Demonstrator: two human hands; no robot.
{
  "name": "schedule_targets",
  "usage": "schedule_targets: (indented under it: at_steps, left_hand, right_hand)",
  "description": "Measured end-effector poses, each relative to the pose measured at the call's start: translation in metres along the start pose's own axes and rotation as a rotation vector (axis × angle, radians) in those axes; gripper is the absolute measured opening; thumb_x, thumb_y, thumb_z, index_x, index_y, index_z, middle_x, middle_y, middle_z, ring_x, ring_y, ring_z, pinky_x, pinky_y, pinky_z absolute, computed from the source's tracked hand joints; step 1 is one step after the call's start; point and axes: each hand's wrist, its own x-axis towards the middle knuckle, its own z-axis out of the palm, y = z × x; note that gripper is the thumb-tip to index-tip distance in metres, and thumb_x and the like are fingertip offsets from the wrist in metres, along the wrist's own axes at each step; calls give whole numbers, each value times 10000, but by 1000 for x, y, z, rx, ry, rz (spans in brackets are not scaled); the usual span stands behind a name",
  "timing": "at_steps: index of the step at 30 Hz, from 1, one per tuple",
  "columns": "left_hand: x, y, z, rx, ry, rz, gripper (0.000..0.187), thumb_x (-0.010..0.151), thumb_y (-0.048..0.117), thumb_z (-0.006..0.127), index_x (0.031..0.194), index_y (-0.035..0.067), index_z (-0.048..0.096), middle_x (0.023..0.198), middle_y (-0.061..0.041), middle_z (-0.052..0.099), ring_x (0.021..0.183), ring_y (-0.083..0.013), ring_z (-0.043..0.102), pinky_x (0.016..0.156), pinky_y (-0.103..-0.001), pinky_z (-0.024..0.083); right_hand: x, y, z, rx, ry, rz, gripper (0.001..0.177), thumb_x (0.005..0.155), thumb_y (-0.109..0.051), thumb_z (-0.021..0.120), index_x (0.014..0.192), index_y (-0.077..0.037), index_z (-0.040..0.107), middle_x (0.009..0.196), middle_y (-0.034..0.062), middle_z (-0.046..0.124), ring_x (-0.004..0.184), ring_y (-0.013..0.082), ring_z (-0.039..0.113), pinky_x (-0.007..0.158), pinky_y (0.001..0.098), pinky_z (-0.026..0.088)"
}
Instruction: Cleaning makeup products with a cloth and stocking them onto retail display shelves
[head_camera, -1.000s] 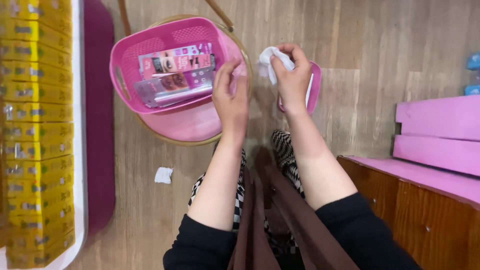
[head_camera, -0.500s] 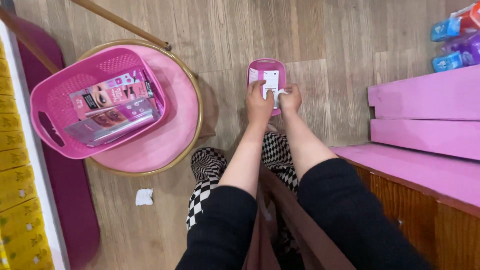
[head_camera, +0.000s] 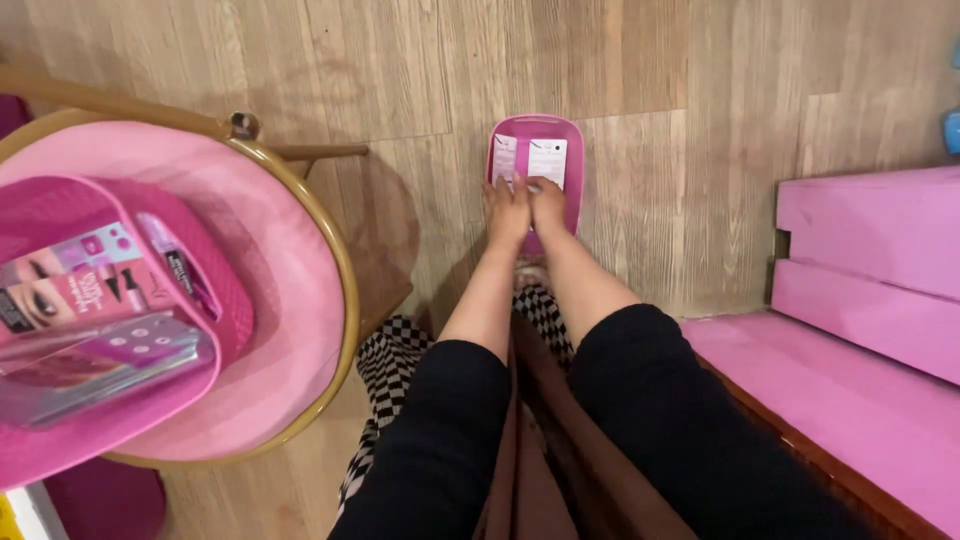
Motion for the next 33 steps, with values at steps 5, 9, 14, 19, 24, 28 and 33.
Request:
schedule_targets:
  at_steps: [5,9,14,19,24,28,33]
  left_hand:
    - [6,7,5,-19,110,-12,757,1067,571,362,1567,3,323,1558,-399,295,1502,-532,238,1244,-596,203]
    - [-12,23,-5,-117,303,105,626,1089,425,431,1450,-86,428,1425,-407,470,1389,-541,438,1184,-587,335]
    - [-4,-4,9,-75,317,192,613,1085,372,448,1480,-94,406,1482,-394,430,1421,-541,404,1197,-589,320]
    - [-21,0,3,-17,342,236,577,1061,345,503,1460,-70,457,1530,-403,370,1406,-585,391,1174,-623,348]
    - [-17,-6,2,-81,350,286,531,1086,342,490,1422,-69,512,1493,-381,437,1401,-541,429,1180,-572,370]
    - [-9,-23,2,-103,375,287,477,1079,254,516,1399,-100,523,1397,-398,521,1326,-547,507,1137,-578,412]
    - [2,-20,-18,-202,252,87,503,1015,388,587,1409,75,563,1327,-253,651,1282,-413,595,1080,-515,506]
  right_hand:
    - [-26,-20,-6,166,-128,171,364,971,-374,556,1191,-180,772,1290,119,705,1334,296,562,1156,442,415]
    - [-31,-28,-9,94,-131,149,348,956,-412,580,1149,-193,768,1217,101,715,1275,292,591,1109,437,447]
    - [-31,-24,-7,25,-125,129,336,940,-456,606,1101,-207,764,1135,81,725,1208,288,623,1056,431,482]
    - [-30,-28,-6,-39,-116,107,332,924,-499,633,1054,-221,760,1053,61,736,1142,284,656,1003,426,518]
    - [-27,-29,-4,-140,-75,70,340,902,-556,669,990,-240,755,944,34,750,1053,279,700,932,418,565]
    - [-21,-23,-4,-187,-49,45,349,891,-585,687,958,-249,752,890,21,757,1009,277,721,896,415,589]
    - [-21,-74,-69,508,-198,151,214,790,-132,830,995,-106,773,869,108,728,690,246,720,467,434,651]
